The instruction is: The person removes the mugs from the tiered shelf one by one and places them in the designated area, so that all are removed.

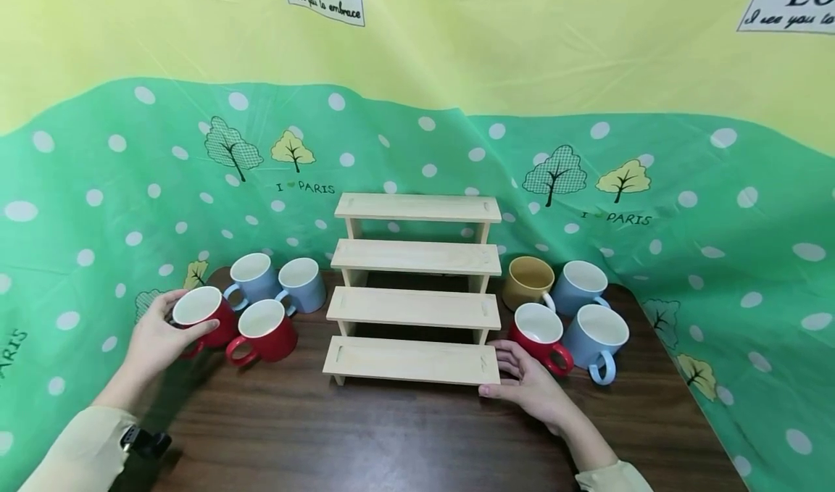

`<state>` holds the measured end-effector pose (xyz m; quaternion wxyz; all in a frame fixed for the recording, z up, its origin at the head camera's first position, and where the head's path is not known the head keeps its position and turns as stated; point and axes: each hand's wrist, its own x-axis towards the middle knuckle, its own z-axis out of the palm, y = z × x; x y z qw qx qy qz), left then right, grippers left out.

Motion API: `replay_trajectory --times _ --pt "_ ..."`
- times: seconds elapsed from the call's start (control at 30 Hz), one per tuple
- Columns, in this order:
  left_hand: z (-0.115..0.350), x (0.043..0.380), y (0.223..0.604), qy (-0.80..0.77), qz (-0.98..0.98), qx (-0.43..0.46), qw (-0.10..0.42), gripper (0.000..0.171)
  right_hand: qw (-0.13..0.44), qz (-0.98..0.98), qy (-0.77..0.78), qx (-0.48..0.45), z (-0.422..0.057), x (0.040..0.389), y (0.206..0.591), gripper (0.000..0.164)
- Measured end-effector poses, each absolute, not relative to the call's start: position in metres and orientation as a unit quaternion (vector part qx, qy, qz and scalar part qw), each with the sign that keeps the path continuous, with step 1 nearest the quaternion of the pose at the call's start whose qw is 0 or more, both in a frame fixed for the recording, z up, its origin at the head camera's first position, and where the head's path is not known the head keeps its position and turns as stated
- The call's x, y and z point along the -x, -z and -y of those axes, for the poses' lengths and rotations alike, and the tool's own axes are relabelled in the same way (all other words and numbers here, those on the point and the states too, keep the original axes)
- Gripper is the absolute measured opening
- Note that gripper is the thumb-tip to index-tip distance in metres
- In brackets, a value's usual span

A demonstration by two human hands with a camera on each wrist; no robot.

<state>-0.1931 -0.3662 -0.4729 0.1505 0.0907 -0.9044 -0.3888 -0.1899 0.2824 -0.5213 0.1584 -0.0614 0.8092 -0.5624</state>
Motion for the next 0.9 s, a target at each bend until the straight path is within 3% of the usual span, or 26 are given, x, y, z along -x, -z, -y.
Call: replay_trajectory --times 0.63,0.77,0.9 --pt "0.368 0.197 0.489 0.386 0.913 -0.066 0.111 0.095 0.169 -0.824 0.527 0.125 -0.295 0.188 0.509 0.089" --pt "0.367 0.195 0.484 0.373 0.923 -0.054 0.083 0.099 0.177 -0.829 0.506 0.162 -0.302 0.184 0.493 0.083" --pt "0.361 0.188 0.471 0.336 0.937 -0.025 0.088 0.098 0.164 -0.838 0.475 0.211 -0.315 0.176 0.467 0.069"
